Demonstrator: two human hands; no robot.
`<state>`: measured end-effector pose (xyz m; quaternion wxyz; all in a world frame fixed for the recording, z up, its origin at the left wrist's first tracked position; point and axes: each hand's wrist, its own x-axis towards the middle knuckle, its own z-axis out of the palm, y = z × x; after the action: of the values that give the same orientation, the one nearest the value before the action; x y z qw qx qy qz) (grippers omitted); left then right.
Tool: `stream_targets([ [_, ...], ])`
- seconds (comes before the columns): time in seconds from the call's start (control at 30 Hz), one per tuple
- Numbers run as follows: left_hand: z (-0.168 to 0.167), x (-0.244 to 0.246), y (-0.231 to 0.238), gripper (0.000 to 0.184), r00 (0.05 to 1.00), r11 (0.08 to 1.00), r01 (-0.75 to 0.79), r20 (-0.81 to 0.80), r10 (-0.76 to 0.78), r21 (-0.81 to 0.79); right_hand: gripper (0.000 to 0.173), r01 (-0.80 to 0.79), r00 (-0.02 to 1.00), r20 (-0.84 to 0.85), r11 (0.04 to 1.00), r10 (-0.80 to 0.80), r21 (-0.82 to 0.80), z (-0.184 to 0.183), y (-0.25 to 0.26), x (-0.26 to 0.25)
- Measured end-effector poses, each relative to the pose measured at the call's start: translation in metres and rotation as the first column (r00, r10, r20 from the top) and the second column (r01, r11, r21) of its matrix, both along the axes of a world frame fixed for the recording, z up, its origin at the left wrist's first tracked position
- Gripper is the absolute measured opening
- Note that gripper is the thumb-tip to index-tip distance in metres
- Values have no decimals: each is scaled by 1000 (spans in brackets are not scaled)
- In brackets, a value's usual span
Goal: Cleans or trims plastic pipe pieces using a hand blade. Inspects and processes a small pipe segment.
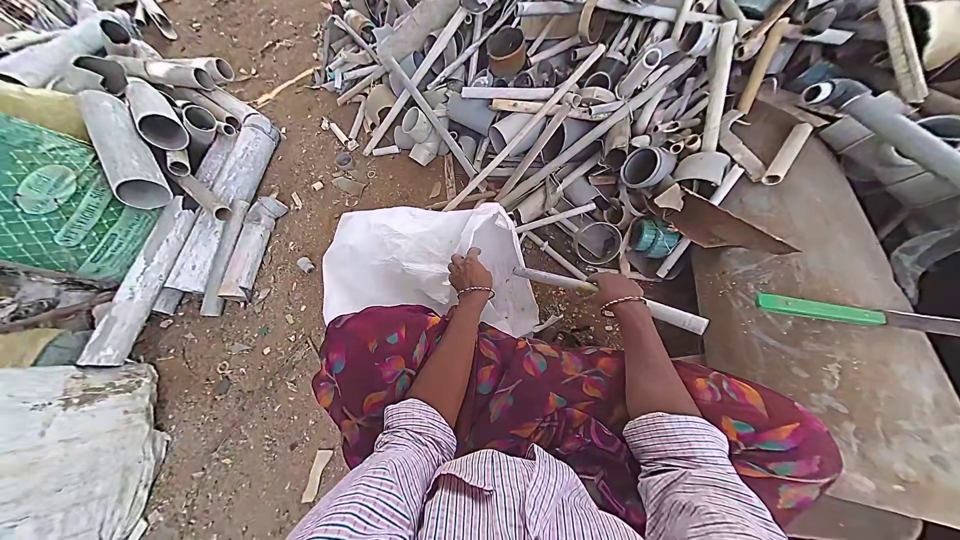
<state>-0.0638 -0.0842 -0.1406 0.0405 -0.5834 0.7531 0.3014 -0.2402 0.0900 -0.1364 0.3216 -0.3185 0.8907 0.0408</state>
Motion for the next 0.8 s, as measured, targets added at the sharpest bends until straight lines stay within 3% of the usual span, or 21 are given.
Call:
stream_targets([
  [0.1,16,4,3,53,999,999,32,-7,-33,-27,36,-51,999,-14,998,51,-45,0,-20,4],
  [0.23,17,14,10,54,998,993,58,-25,-61,-101,29,-287,957,-2,950,289,-120,4,-85,54],
  [0.3,20,23,12,50,998,987,16,-60,-26,-158,46,-355,891,127,844,436,-402,-11,-124,86],
  [0.4,30,35,12,43,991,969,-80,-119,54,-233,46,-143,827,240,603,509,-785,-29,-157,129],
  [0.47,31,41,12,47,987,969,-89,-152,55,-228,50,-56,843,296,621,449,-782,-37,-150,132],
  [0.6,24,30,16,47,990,984,-23,-138,-1,-176,42,-116,924,245,826,294,-552,-66,-109,77],
  [0.67,23,18,20,45,989,990,16,-143,-37,-141,41,13,970,222,883,104,-469,-72,-86,39],
  [0.8,27,0,32,48,962,985,62,-254,-102,-163,42,337,939,223,838,-263,-429,-85,-49,-6],
])
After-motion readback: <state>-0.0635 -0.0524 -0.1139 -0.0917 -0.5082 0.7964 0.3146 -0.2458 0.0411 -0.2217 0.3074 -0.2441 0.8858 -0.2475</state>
